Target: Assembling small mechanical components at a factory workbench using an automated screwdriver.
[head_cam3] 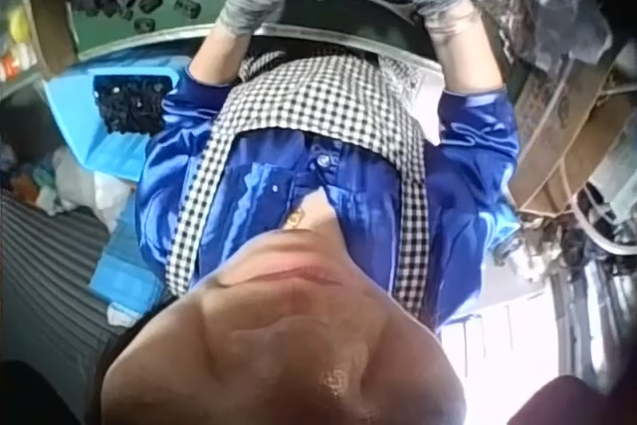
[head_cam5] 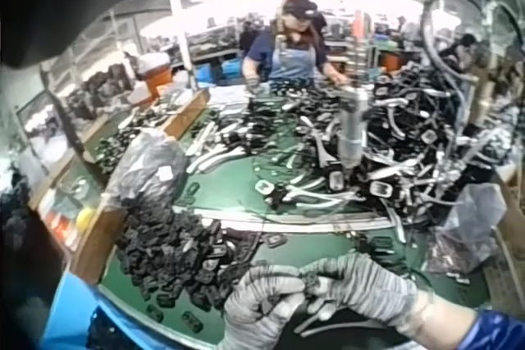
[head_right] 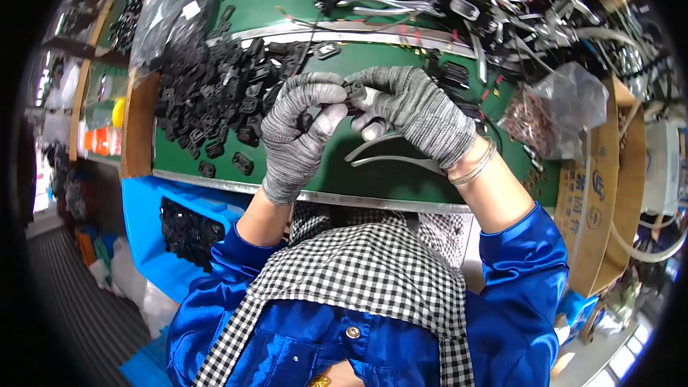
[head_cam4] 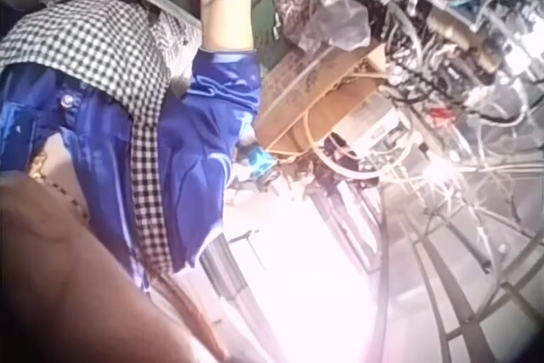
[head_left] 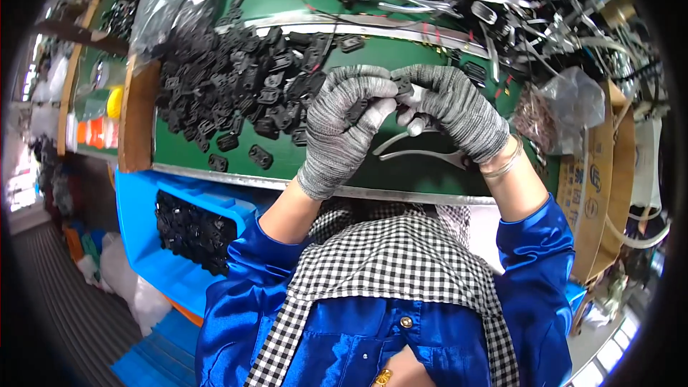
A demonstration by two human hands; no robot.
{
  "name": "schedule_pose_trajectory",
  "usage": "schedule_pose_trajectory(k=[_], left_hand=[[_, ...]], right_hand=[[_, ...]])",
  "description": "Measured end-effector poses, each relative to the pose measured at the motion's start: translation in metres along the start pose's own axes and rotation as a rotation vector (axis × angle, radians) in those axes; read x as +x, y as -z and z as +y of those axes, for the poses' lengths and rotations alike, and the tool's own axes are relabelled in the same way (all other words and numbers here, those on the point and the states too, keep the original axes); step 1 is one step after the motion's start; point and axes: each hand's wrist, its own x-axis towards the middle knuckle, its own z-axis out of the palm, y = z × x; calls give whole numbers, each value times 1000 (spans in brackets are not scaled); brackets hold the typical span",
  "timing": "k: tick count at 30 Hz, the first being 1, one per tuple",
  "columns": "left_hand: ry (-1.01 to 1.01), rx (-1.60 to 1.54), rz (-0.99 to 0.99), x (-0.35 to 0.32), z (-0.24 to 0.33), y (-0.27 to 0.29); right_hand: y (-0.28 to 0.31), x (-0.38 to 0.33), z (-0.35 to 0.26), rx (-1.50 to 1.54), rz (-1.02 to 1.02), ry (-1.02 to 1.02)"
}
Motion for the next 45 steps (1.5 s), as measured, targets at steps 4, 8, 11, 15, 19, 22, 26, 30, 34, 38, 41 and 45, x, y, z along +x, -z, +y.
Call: schedule_pose_trajectory(k=[4, 8, 11, 15, 19, 22, 26, 30, 34, 38, 41, 45], left_hand=[[-16, 93, -126, -2, 5, -22], [-65, 132, -122, 0, 15, -42], [0, -19, -126, -1, 22, -53], [465, -291, -144, 0, 34, -55], [608, -367, -166, -6, 35, -59], [633, -528, -203, -4, 37, -61], [709, -751, -296, 3, 41, -64], [529, -471, -392, 1, 42, -77], [400, -390, -428, -4, 46, -95], [444, -447, -452, -9, 49, -108], [465, -506, -461, -12, 52, -115], [504, -515, -494, -14, 52, -120]], right_hand=[[14, -32, 17, 289, 96, 6], [13, -53, 19, 470, 197, -10], [12, -62, 21, 315, 305, 118], [15, -71, 26, 171, 363, 160], [11, -76, 36, -366, 569, 353], [21, -82, 39, -544, 596, 623], [27, -100, 44, -725, 563, 807], [10, -115, 58, -170, 677, 646], [17, -145, 48, 251, 686, 351], [22, -154, 57, 277, 688, 226], [23, -157, 63, 234, 726, 217], [25, -161, 69, 115, 824, 227]])
